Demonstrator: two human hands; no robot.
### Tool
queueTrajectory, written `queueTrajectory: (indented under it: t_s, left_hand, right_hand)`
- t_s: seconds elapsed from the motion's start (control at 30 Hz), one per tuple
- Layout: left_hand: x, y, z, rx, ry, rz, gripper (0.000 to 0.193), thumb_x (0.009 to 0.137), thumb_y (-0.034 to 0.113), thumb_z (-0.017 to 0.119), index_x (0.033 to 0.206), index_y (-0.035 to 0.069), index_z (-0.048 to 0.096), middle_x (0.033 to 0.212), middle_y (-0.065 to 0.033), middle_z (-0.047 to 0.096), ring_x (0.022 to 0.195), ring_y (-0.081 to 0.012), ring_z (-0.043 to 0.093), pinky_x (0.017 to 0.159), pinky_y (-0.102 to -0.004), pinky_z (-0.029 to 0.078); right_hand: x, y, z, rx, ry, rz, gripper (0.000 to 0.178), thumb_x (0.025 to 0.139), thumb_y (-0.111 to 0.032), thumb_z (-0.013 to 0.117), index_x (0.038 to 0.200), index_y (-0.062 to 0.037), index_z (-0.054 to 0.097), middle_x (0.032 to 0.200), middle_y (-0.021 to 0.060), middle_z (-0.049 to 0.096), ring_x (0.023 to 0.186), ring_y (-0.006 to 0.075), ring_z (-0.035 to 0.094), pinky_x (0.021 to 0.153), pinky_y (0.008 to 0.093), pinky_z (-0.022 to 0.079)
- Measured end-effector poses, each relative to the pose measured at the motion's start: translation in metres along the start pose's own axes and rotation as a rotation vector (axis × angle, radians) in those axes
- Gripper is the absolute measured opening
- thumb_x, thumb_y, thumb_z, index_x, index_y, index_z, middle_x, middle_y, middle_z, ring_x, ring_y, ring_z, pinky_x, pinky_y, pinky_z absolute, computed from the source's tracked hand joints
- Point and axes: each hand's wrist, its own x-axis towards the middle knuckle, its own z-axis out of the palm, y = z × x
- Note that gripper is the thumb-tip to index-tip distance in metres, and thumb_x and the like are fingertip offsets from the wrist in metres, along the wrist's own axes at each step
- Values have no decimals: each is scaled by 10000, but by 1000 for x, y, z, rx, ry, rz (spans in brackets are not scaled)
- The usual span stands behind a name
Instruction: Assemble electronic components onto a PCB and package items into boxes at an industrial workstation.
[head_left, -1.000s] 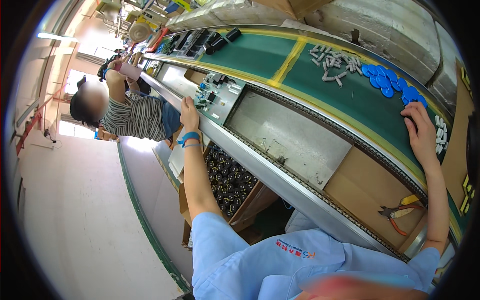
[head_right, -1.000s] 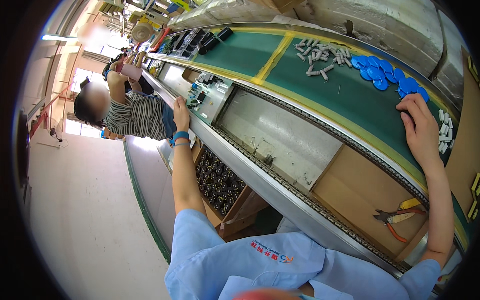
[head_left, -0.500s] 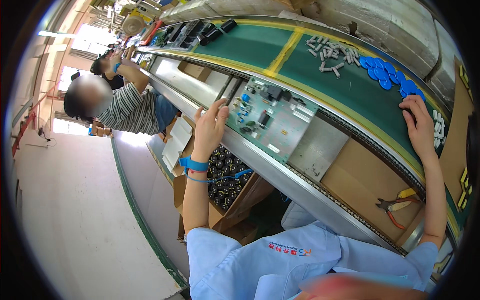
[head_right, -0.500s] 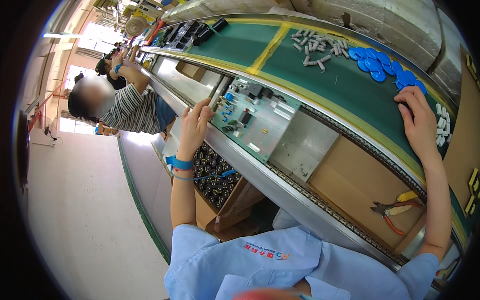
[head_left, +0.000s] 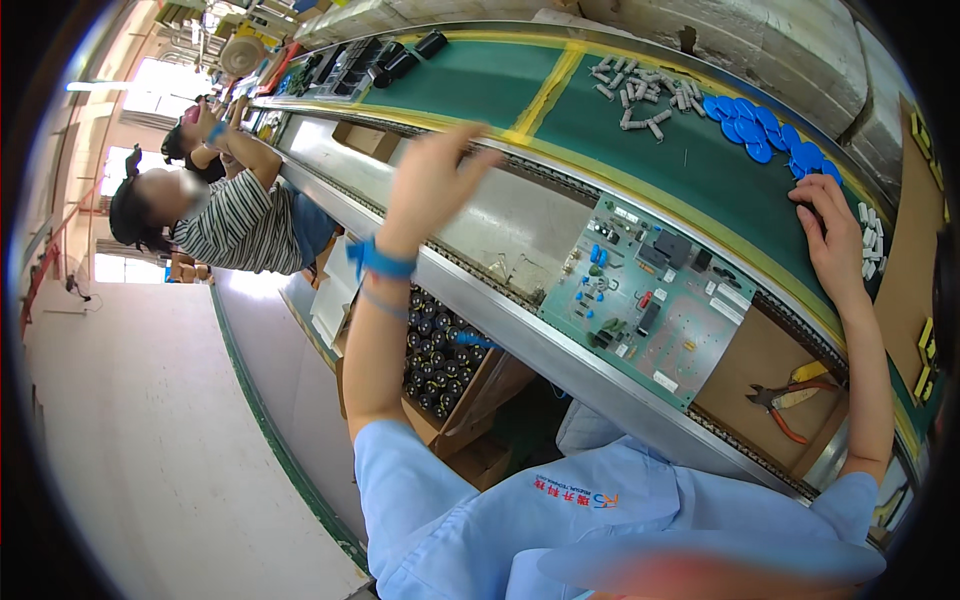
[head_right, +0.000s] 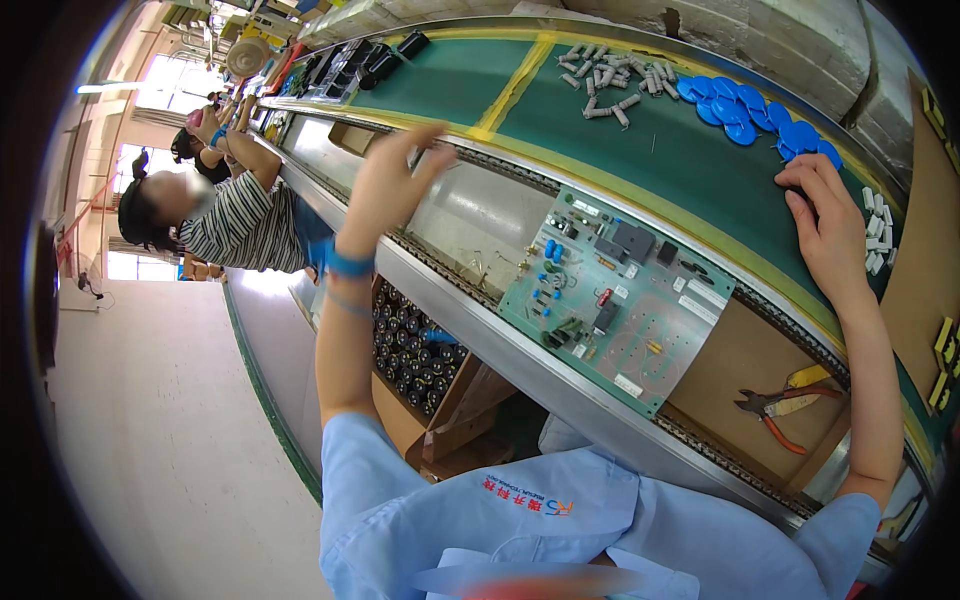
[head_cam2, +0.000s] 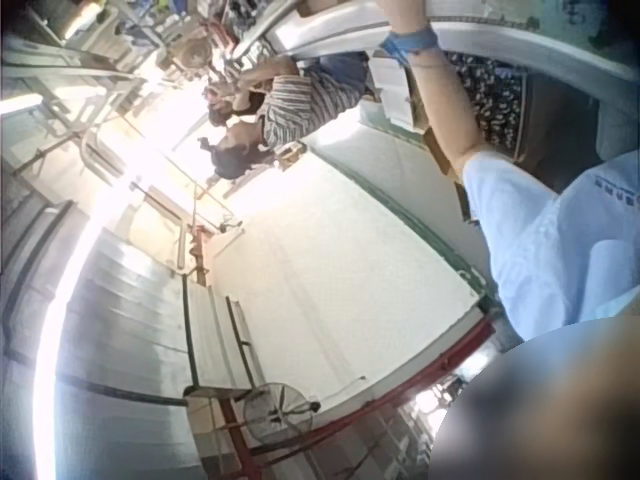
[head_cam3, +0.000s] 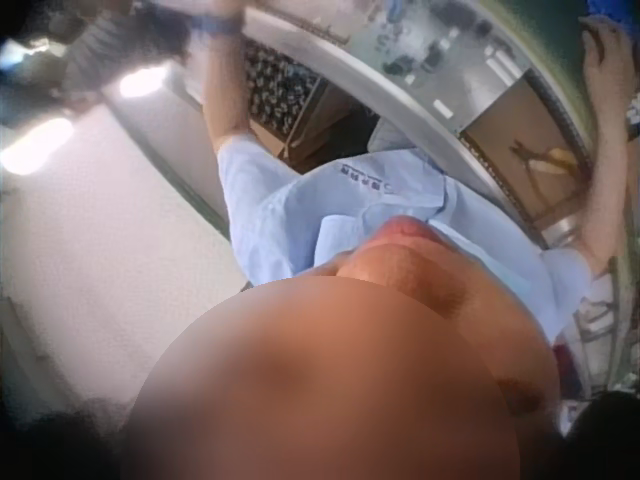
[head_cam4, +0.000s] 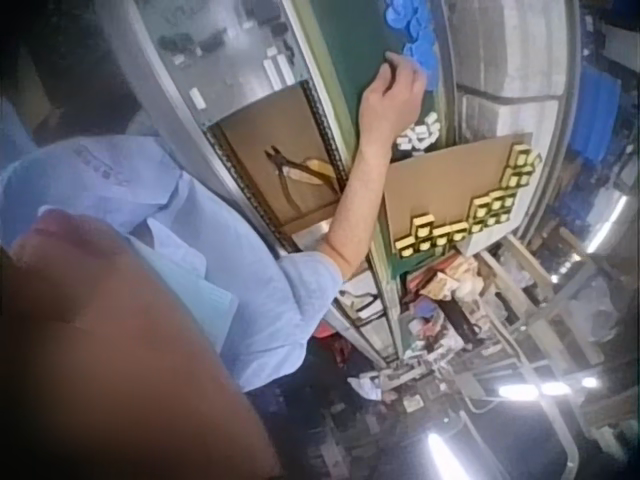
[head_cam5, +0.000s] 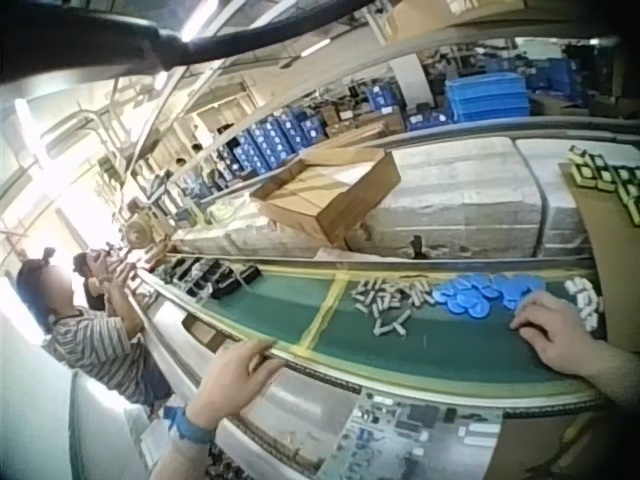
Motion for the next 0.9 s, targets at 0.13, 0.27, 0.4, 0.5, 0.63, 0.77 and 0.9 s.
queueTrajectory:
  t_s: [0.13,0.27,0.4,0.5,0.63,0.77,0.9]
  left_hand:
    - [69,-119,16,338,233,-144,414,842,291,668,1201,95,601,1289,-151,545,1099,-360,575,894,-409,484]
    - [117,-177,40,417,301,-347,606,840,431,651,1373,204,472,1446,-136,406,1277,-375,445,1043,-503,360]
    - [151,-207,57,511,189,-458,640,857,639,500,1410,328,414,1481,-130,379,1366,-346,348,1090,-631,189]
    - [160,-227,62,555,155,-483,603,849,643,509,1348,306,489,1362,-129,495,1252,-358,464,1046,-588,288]
    - [163,-216,63,643,205,-450,486,893,558,501,1231,214,557,1143,-141,637,1109,-348,572,922,-516,413]
    - [161,-204,56,656,162,-484,523,875,543,543,1061,54,563,993,-190,687,985,-349,647,875,-509,445]
    - [143,-190,53,499,175,-420,550,854,577,545,1026,55,580,897,-201,697,864,-390,670,748,-481,520]
  right_hand:
    - [2,-4,1,-36,12,-28,131,862,11,549,979,-40,578,1062,79,550,906,270,593,760,303,470]
    - [0,-4,0,-58,25,1,130,853,29,550,966,-30,576,1060,90,548,894,275,593,744,301,472]
    - [-1,-6,-1,-35,-2,49,127,845,47,546,951,-16,577,1055,100,547,883,267,590,740,297,471]
    - [2,-7,0,-56,-12,57,128,845,53,542,949,-13,579,1054,101,547,889,256,588,744,290,469]
    - [2,-7,1,-46,-5,45,121,854,47,543,952,-13,582,1059,98,546,907,239,585,752,280,465]
    - [5,-7,2,-38,-9,45,110,864,39,543,954,-13,581,1063,93,544,913,229,584,760,276,464]
    - [5,-4,2,-6,-19,80,106,870,39,539,956,-10,577,1062,92,542,915,216,585,767,271,462]
